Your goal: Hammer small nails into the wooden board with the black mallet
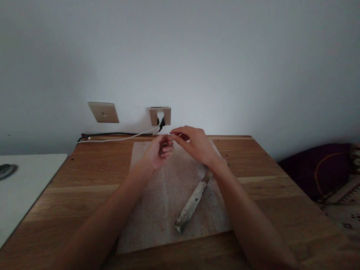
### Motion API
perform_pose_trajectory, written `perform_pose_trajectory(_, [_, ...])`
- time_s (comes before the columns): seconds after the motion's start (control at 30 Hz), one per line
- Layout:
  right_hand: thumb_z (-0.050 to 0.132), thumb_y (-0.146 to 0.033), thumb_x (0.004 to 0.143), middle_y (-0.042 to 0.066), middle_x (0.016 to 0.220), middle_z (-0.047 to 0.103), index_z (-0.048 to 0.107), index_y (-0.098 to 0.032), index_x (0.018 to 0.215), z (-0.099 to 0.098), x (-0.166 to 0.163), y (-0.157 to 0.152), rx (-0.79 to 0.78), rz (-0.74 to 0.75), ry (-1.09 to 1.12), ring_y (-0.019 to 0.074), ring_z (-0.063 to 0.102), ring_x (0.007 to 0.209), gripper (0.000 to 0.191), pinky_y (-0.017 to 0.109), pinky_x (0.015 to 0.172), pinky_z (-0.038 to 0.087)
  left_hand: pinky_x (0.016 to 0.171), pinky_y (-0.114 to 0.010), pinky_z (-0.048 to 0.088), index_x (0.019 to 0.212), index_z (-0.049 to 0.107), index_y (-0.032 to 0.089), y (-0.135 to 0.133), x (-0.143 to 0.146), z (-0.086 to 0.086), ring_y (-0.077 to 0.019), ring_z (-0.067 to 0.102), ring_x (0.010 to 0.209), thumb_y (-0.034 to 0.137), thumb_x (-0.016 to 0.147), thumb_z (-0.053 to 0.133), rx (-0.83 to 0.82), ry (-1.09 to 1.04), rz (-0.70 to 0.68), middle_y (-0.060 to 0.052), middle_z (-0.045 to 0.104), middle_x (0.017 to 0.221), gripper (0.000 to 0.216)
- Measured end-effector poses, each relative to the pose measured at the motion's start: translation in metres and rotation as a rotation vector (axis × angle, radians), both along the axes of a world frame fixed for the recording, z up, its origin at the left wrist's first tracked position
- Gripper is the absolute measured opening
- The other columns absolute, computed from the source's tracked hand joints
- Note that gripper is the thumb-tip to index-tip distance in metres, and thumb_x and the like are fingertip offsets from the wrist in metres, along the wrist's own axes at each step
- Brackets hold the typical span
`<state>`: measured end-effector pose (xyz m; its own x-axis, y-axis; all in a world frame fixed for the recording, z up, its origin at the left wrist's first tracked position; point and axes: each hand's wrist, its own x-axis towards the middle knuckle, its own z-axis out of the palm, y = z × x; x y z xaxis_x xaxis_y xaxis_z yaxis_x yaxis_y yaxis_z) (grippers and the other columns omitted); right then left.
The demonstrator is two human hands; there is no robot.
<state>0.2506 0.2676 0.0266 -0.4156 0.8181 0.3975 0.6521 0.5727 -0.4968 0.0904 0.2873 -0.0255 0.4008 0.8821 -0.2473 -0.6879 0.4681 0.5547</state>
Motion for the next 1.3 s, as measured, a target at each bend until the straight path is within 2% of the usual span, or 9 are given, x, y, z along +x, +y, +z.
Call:
perform_pose_trajectory(0.13, [0.051,-0.020,0.104,0.009,0.109,0.077,0.072,-0.016,0.121,-0.013,0.004,0.012,-0.035,-0.101,-0.160,0.0178,0.072,0.094,0.027,0.029,0.089,0.054,0.031,-0.011,0.021,0.071,0.053,0.016,0.001,-0.019,0.016,-0.0006,0.031,0.036,0.019,0.102,0.044,0.071,-0.119,0.154,0.005,0.049,0.061,0.033])
perform_pose_trajectory(0.23, [0.056,-0.015,0.100,0.014,0.117,0.075,0.070,-0.012,0.126,-0.036,-0.001,0.019,-0.082,-0.043,-0.287,0.0212,0.070,0.106,0.029,0.033,0.099,0.051,0.031,-0.009,0.024,0.071,0.054,0.016,0.002,-0.023,0.019,-0.0004,0.036,0.039,0.013,0.101,0.042,0.086,-0.136,0.239,0.003,0.054,0.064,0.032])
perform_pose_trajectory(0.33, [0.060,-0.011,0.097,0.017,0.131,0.069,0.067,-0.012,0.133,-0.057,-0.008,0.019,-0.096,0.044,-0.368,0.0249,0.063,0.125,0.037,0.037,0.110,0.044,0.031,-0.009,0.024,0.070,0.054,0.015,0.002,-0.027,0.022,-0.0009,0.038,0.040,0.010,0.099,0.042,0.100,-0.136,0.255,0.002,0.053,0.062,0.032])
perform_pose_trajectory(0.5, [0.046,-0.019,0.106,0.014,0.158,0.049,0.052,-0.019,0.150,-0.077,-0.020,0.011,-0.082,0.115,-0.452,0.0325,0.042,0.148,0.044,0.053,0.116,0.039,0.033,-0.006,0.026,0.073,0.058,0.014,-0.004,-0.034,0.036,0.0004,0.041,0.042,0.012,0.102,0.040,0.138,-0.248,0.282,0.000,0.058,0.066,0.034])
perform_pose_trajectory(0.6, [0.040,-0.017,0.108,0.014,0.153,0.056,0.058,-0.017,0.145,-0.076,-0.024,0.008,-0.060,0.151,-0.485,0.0339,0.036,0.151,0.041,0.057,0.118,0.035,0.034,-0.007,0.030,0.078,0.062,0.013,-0.006,-0.028,0.036,-0.0017,0.047,0.044,0.013,0.102,0.039,0.057,-0.315,0.256,-0.003,0.063,0.069,0.033])
perform_pose_trajectory(0.77, [0.041,-0.011,0.105,0.016,0.130,0.070,0.074,-0.014,0.120,-0.068,-0.029,0.007,-0.006,0.181,-0.520,0.0321,0.051,0.138,0.037,0.049,0.111,0.043,0.051,-0.015,0.052,0.090,0.065,0.010,-0.005,-0.010,0.023,-0.0138,0.070,0.068,0.019,0.101,0.045,-0.123,-0.283,0.260,-0.013,0.073,0.083,0.025])
perform_pose_trajectory(0.9, [0.047,-0.012,0.103,0.014,0.128,0.071,0.074,-0.017,0.119,-0.069,-0.031,0.009,0.021,0.191,-0.526,0.0300,0.055,0.131,0.032,0.045,0.107,0.046,0.072,-0.024,0.062,0.094,0.066,0.010,-0.004,-0.004,0.021,-0.0243,0.075,0.098,0.016,0.098,0.049,-0.139,-0.254,0.289,-0.016,0.076,0.092,0.019])
perform_pose_trajectory(1.13, [0.051,-0.010,0.100,0.017,0.124,0.072,0.074,-0.012,0.114,-0.073,-0.035,0.009,0.031,0.195,-0.513,0.0295,0.058,0.123,0.027,0.042,0.103,0.047,0.082,-0.028,0.064,0.096,0.064,0.011,-0.004,-0.002,0.023,-0.0234,0.077,0.098,0.007,0.099,0.044,-0.131,-0.215,0.340,-0.012,0.076,0.087,0.021])
perform_pose_trajectory(1.3, [0.058,-0.005,0.092,0.014,0.104,0.076,0.073,-0.012,0.104,-0.065,-0.026,0.013,0.015,0.155,-0.472,0.0270,0.066,0.104,0.020,0.038,0.094,0.049,0.082,-0.025,0.064,0.106,0.063,0.008,-0.002,-0.004,0.020,-0.0219,0.077,0.100,0.000,0.096,0.043,-0.138,-0.251,0.340,-0.016,0.077,0.101,0.024])
